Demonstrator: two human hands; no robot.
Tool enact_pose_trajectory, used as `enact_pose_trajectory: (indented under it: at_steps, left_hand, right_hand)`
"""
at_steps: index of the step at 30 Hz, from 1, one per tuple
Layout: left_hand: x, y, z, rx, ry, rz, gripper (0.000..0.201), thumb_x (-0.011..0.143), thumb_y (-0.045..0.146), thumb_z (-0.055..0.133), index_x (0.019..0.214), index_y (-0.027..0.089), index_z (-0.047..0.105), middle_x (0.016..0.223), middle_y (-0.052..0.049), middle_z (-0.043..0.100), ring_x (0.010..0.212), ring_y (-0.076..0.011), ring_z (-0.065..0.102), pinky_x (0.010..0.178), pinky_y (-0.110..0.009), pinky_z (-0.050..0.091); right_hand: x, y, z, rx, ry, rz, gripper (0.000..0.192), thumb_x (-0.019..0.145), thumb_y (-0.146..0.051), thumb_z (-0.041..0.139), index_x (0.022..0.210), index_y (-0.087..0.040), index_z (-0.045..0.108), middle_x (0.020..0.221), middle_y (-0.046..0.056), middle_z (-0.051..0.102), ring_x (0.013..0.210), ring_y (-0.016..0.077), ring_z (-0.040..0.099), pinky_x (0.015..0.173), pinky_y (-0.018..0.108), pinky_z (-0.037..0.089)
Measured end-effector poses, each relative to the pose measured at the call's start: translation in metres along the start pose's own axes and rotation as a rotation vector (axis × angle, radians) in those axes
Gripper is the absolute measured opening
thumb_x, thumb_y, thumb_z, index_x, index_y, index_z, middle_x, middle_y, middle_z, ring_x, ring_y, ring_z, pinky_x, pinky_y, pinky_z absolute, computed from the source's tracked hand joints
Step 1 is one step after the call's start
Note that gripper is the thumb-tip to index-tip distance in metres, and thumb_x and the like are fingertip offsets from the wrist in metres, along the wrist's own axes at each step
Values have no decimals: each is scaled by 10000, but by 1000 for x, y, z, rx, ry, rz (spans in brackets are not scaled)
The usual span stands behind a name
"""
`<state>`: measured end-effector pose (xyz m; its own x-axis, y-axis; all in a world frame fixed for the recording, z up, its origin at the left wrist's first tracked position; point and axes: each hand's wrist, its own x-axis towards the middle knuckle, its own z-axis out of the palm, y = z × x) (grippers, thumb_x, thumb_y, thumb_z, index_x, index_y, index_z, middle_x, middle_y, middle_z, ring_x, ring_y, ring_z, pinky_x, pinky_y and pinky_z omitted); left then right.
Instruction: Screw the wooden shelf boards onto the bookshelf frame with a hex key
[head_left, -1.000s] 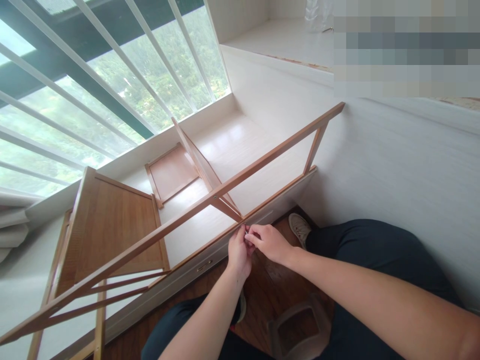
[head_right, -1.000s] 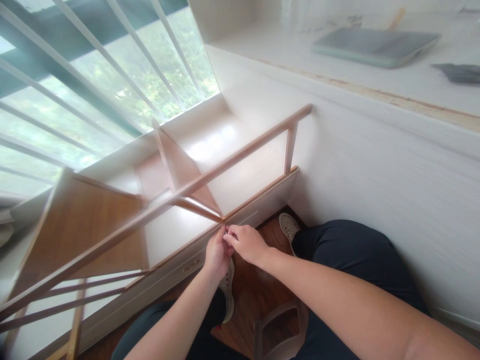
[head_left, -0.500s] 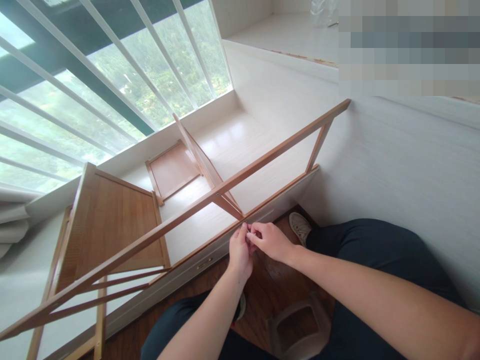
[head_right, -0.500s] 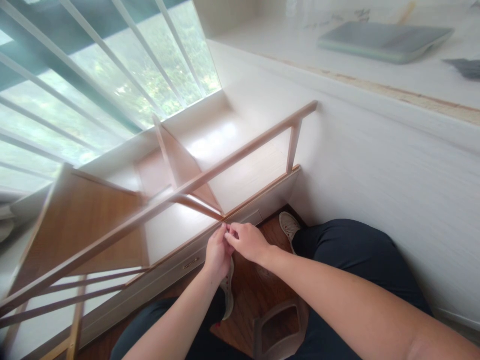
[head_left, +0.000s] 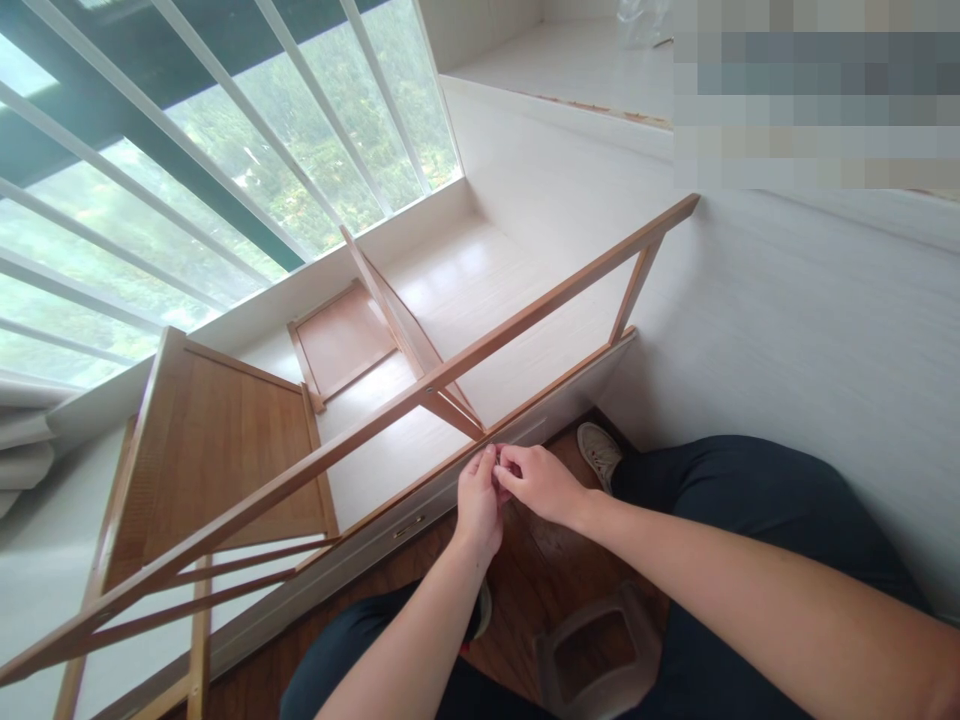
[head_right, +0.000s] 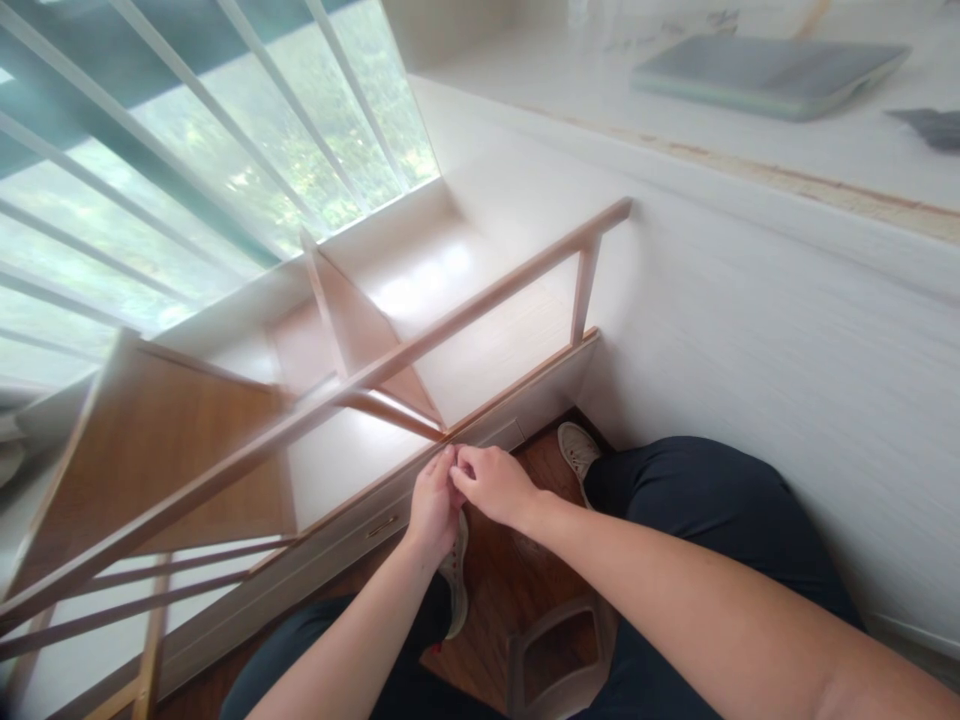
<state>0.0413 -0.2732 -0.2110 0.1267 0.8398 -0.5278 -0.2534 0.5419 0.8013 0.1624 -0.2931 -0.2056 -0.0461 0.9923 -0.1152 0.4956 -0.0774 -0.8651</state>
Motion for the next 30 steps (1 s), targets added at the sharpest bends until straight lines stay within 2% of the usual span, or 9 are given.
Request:
enact_pose_trajectory:
  at_steps: [20, 30]
  left_hand:
    - [3, -1, 0, 95, 7, 74, 376, 720, 493, 788, 779, 147, 653, 661, -1, 603, 568, -100, 506, 482, -204, 338]
    - [-1, -2, 1, 101, 24, 62, 228, 757, 368, 733, 785, 156, 656, 691, 2, 593, 602, -103, 507, 508, -202, 361]
  right_hand:
    - [0, -2, 0, 11, -12, -4, 196, 908, -213, 562, 713, -196, 579, 637, -16, 631, 578, 122, 531, 576, 238, 307]
    - [-1, -1, 0, -53, -38, -46, 178, 914, -205, 549, 748, -198, 611, 692, 6, 676, 623, 140, 571, 608, 254, 320]
